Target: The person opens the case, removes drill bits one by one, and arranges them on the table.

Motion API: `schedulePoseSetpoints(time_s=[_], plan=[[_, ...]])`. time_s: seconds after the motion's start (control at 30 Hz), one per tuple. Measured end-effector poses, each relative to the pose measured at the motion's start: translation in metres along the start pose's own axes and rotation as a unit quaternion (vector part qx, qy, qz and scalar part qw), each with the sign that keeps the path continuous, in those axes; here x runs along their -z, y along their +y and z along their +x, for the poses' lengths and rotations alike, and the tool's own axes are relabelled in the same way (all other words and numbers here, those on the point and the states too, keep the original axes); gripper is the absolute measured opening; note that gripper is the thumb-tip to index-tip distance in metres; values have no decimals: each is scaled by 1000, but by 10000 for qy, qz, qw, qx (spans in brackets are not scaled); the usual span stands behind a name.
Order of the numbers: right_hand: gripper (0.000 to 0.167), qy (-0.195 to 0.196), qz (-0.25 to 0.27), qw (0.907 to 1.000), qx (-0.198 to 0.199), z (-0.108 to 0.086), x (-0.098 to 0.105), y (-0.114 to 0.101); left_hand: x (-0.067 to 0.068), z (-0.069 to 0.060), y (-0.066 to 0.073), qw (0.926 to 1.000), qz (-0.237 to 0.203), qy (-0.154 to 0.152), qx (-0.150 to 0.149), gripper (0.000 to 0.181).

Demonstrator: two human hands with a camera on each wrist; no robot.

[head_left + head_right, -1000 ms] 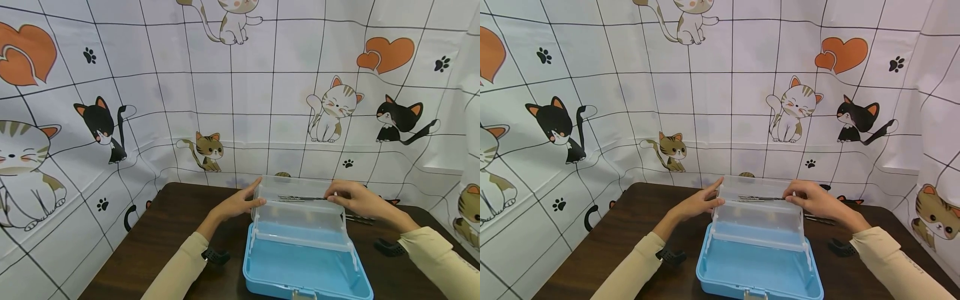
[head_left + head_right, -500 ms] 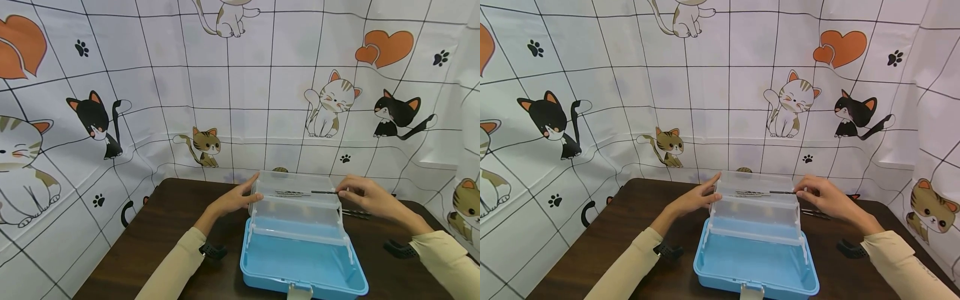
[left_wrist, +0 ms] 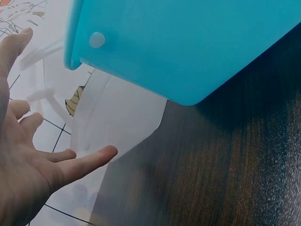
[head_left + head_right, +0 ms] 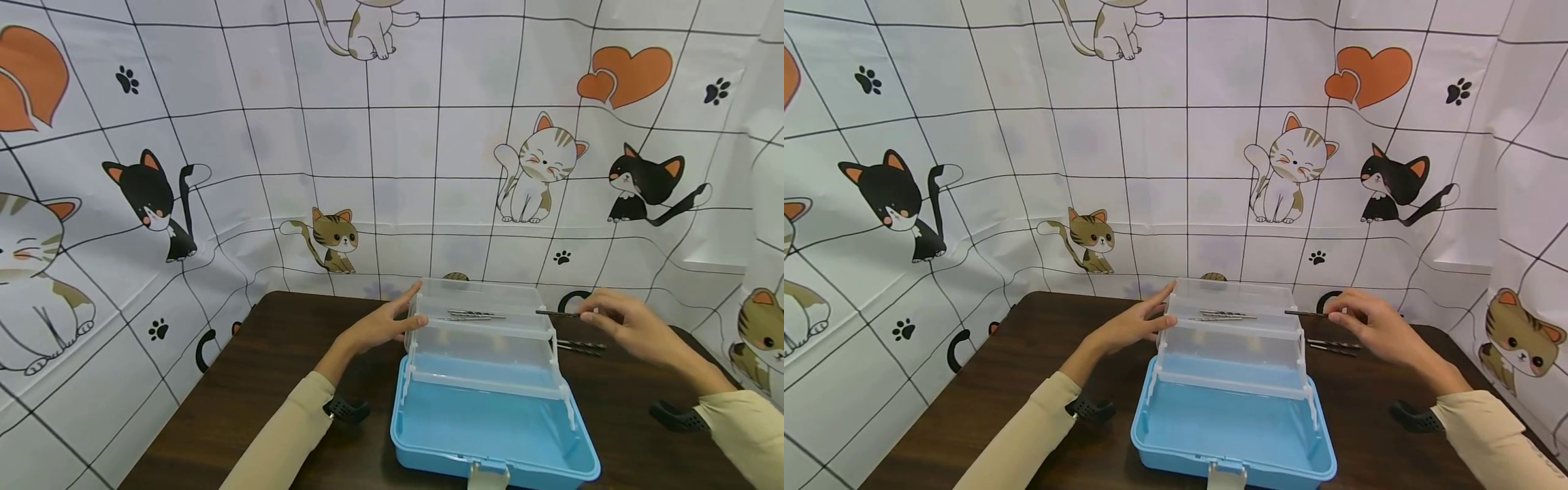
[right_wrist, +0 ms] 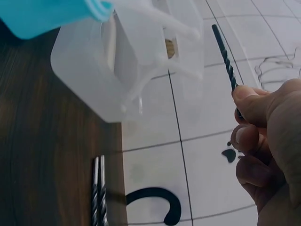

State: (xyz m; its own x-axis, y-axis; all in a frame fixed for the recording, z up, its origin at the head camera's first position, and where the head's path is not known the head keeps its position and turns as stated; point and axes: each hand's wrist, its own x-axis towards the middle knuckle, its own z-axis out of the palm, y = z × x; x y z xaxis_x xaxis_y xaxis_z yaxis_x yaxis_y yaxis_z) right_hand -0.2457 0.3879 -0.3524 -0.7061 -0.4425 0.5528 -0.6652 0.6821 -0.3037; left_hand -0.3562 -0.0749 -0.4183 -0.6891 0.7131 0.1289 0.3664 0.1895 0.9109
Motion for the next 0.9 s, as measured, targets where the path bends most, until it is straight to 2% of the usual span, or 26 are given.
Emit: schedulePoseSetpoints(time_s=[0.27, 0.37, 0.7, 0.9], plan=[[34, 187, -122, 9997, 108, -13, 2, 12, 0, 1, -1, 10000, 8, 23, -13, 86], [33, 202, -138, 9997, 9, -20, 2, 14, 1, 1, -1, 10000, 9, 5, -5, 88], [22, 345, -405, 9965, -649, -42, -3, 32, 1, 1, -1, 10000, -5, 21, 20, 90], [12, 137, -453, 9907, -1274, -57, -5, 44, 1, 2, -2, 10000, 4, 1, -40, 91]])
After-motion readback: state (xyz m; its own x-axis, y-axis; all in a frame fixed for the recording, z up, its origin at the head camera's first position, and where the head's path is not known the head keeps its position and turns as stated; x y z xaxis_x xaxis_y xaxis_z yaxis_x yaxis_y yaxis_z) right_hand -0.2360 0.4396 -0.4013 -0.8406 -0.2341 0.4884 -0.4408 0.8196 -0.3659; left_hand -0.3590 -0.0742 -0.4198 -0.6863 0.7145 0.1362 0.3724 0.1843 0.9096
